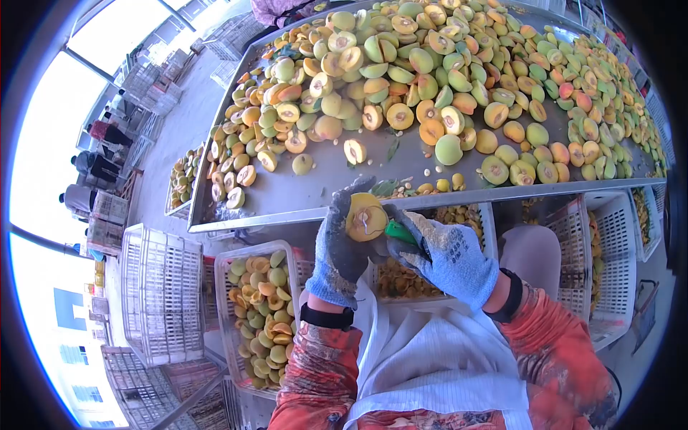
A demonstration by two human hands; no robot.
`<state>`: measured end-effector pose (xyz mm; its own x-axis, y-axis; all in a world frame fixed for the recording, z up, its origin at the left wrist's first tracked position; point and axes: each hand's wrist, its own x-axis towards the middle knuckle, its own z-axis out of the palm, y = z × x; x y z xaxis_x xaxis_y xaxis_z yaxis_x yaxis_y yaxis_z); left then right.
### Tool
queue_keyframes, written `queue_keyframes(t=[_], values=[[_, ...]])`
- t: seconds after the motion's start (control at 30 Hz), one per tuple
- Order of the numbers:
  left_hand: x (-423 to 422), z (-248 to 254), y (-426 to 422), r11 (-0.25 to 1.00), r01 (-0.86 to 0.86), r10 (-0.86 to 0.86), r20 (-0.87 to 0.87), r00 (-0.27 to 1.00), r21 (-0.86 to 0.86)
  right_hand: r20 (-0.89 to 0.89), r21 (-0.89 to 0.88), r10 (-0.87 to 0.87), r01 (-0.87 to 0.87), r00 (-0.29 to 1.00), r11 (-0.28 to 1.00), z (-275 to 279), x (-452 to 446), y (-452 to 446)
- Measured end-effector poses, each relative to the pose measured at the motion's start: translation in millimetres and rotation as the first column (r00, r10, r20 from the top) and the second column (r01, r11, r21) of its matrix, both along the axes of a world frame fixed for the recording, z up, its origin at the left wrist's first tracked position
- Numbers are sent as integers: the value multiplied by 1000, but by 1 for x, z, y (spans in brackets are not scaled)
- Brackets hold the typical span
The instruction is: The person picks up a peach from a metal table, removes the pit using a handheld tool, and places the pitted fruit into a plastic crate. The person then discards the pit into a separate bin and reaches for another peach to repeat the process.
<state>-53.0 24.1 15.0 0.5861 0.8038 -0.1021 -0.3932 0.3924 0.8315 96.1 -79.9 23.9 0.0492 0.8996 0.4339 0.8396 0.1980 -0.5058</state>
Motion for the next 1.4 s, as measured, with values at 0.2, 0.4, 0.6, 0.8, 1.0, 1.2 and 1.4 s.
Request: queue_keyframes(t=[0.2,0.4,0.6,0.8,1.0,1.2,1.4], values=[[-18,17,-30,860,-136,376,-432,820,491,7,-101,66,-65,998,993,13,-21,-14],[-25,22,-50,869,-300,449,-375,811,393,-323,-213,171,-247,931,945,10,-39,-27],[-22,20,-61,672,-406,619,-169,767,620,-858,-298,19,-528,513,796,17,-45,-27],[-31,30,-61,814,-317,519,-363,774,487,-191,-197,267,-303,945,932,25,-27,-20],[-29,28,-68,549,-281,686,-232,690,787,-310,-174,267,-330,912,928,19,-36,-26],[-26,42,-84,571,-318,621,-145,770,757,-868,-361,-39,-575,495,734,36,-49,-42],[-38,19,-79,808,-439,516,-111,849,392,-180,-219,223,-260,958,941,19,-43,-37]])
